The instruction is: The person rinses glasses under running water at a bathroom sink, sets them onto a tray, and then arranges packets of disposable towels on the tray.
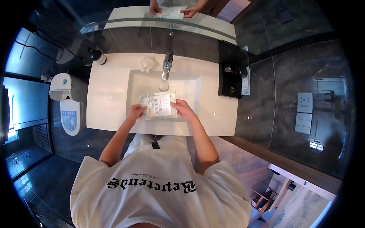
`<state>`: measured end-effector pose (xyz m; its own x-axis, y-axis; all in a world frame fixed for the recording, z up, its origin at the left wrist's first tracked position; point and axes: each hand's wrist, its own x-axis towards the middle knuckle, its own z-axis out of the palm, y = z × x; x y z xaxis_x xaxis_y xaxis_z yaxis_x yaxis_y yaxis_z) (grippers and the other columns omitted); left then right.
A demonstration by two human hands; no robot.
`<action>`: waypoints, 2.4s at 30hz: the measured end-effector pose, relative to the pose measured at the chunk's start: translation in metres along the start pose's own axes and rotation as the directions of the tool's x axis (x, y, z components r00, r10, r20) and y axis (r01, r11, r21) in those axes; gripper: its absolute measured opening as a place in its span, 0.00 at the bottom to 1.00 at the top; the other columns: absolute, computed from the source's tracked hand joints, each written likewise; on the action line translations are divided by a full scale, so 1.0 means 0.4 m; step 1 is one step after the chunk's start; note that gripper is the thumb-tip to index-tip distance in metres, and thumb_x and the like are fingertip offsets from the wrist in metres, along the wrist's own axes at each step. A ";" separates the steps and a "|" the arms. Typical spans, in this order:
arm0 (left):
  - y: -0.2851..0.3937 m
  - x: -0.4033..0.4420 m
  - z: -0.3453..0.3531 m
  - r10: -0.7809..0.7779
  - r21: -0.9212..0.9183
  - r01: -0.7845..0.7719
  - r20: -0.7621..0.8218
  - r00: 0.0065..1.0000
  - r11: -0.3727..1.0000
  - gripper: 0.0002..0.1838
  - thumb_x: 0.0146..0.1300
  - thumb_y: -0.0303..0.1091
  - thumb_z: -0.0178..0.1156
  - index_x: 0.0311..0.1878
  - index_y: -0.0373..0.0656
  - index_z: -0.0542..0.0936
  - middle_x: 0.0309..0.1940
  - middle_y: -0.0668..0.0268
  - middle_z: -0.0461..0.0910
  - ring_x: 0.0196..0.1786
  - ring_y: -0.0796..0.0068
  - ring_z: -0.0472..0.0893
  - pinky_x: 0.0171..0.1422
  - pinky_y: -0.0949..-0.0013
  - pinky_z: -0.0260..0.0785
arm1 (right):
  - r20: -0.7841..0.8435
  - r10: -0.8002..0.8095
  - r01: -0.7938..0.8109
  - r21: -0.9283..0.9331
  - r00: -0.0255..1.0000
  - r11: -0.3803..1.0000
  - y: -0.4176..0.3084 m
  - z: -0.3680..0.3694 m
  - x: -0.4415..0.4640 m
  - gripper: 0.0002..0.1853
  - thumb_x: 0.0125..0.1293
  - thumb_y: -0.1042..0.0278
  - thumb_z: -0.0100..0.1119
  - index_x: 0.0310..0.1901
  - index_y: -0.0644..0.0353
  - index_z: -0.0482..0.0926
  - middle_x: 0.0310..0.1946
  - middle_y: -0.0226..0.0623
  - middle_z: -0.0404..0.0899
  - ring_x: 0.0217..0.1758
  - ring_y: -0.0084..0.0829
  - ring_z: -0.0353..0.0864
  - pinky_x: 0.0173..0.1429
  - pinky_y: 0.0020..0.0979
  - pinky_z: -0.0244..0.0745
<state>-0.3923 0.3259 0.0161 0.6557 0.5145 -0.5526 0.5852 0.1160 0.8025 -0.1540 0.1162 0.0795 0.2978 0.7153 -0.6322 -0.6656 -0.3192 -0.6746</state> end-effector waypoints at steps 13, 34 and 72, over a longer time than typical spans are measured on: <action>0.042 -0.024 0.017 -0.208 -0.291 0.290 0.281 0.937 0.912 0.12 0.66 0.45 0.74 0.36 0.48 0.84 0.30 0.78 0.82 0.29 0.84 0.77 0.40 0.76 0.73 | -0.034 -0.126 0.105 -0.368 0.991 0.924 0.038 -0.016 0.013 0.10 0.71 0.65 0.67 0.48 0.60 0.85 0.36 0.27 0.87 0.35 0.21 0.82 0.42 0.29 0.77; 0.035 0.051 -0.036 0.364 -0.100 -0.387 -0.189 0.912 0.917 0.12 0.67 0.36 0.72 0.40 0.35 0.83 0.25 0.72 0.80 0.29 0.84 0.77 0.35 0.77 0.68 | -0.027 -0.492 0.328 -0.713 0.870 0.620 0.001 -0.056 0.068 0.07 0.69 0.71 0.70 0.39 0.61 0.80 0.32 0.23 0.81 0.36 0.16 0.75 0.43 0.22 0.72; 0.007 0.054 -0.030 0.587 -0.086 -0.593 -0.086 0.805 0.801 0.08 0.67 0.31 0.72 0.45 0.41 0.83 0.29 0.76 0.80 0.32 0.86 0.79 0.38 0.77 0.72 | -0.077 -0.345 0.268 -0.483 0.935 0.834 0.030 -0.085 0.070 0.05 0.69 0.72 0.69 0.44 0.59 0.83 0.32 0.21 0.80 0.39 0.15 0.76 0.49 0.23 0.73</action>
<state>-0.3822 0.3475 0.0091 0.8302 0.5556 0.0451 0.0392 -0.1389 0.9895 -0.1305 0.1113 0.0409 0.5607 0.7316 -0.3878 -0.1445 -0.3746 -0.9158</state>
